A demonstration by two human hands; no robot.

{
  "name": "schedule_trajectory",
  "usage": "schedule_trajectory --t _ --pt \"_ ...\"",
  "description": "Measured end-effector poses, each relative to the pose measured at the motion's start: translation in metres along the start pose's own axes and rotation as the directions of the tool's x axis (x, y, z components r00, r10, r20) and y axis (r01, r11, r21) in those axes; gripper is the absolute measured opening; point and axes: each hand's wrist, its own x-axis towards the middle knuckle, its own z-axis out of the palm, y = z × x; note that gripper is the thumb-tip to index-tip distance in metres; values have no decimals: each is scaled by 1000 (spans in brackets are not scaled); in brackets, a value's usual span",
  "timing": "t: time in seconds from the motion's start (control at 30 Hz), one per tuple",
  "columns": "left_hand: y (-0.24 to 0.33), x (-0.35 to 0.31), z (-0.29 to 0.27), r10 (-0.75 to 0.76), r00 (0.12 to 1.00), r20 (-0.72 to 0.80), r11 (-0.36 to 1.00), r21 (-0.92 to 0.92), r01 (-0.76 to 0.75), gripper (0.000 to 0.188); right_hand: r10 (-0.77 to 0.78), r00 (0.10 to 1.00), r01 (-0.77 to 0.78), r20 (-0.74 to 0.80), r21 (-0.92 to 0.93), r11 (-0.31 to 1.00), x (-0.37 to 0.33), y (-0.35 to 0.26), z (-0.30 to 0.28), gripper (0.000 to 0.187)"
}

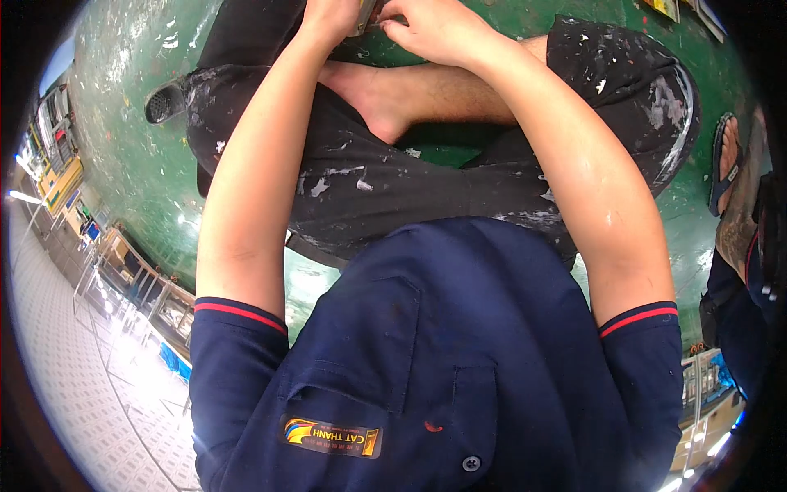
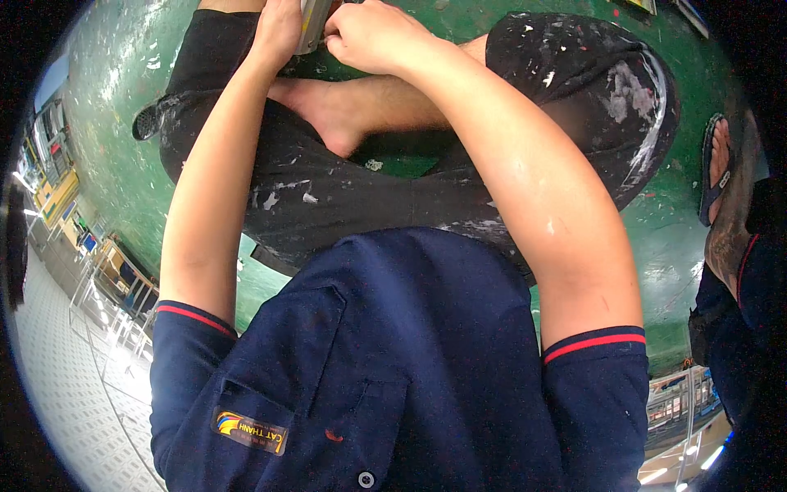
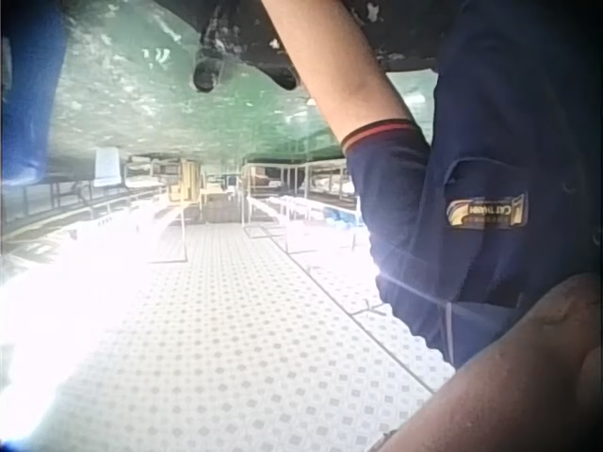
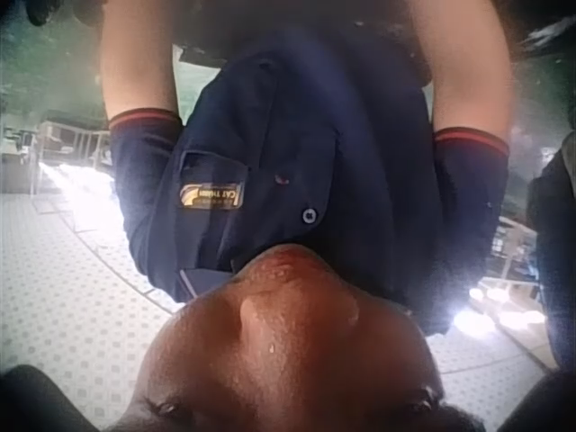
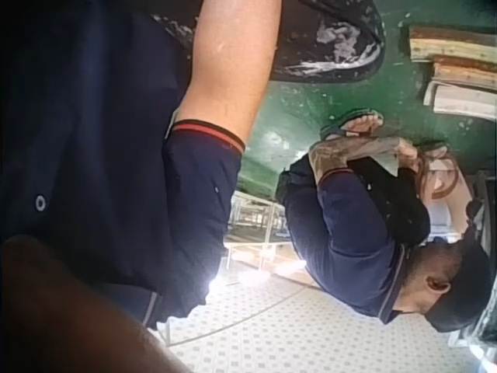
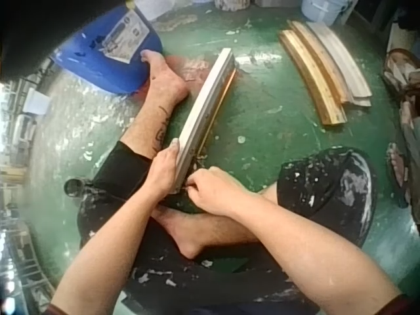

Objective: The recorder is seen assembling a manual screen printing squeegee by inserting a blade into a metal handle.

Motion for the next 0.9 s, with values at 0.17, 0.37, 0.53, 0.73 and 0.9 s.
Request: schedule_trajectory --t 0.17,0.37,0.53,0.73,0.9 --pt "-15 6 -3 66 994 -82 996 71 -60 67 -62 997 51 -37 -251 967 -6 -6 5 27" --pt "-21 10 -2 128 988 -89 981 157 -113 69 -159 987 156 31 -444 882 -3 1 19 22" --pt "-16 8 -5 101 992 -80 979 184 -85 69 -230 972 217 45 -543 811 -4 4 22 22" --pt "-14 7 1 87 994 -66 989 129 -78 67 -181 984 166 12 -460 872 -3 10 39 23" --pt "-12 9 2 3 1000 -12 999 -51 -3 59 -28 997 53 78 -331 942 -2 6 44 25"
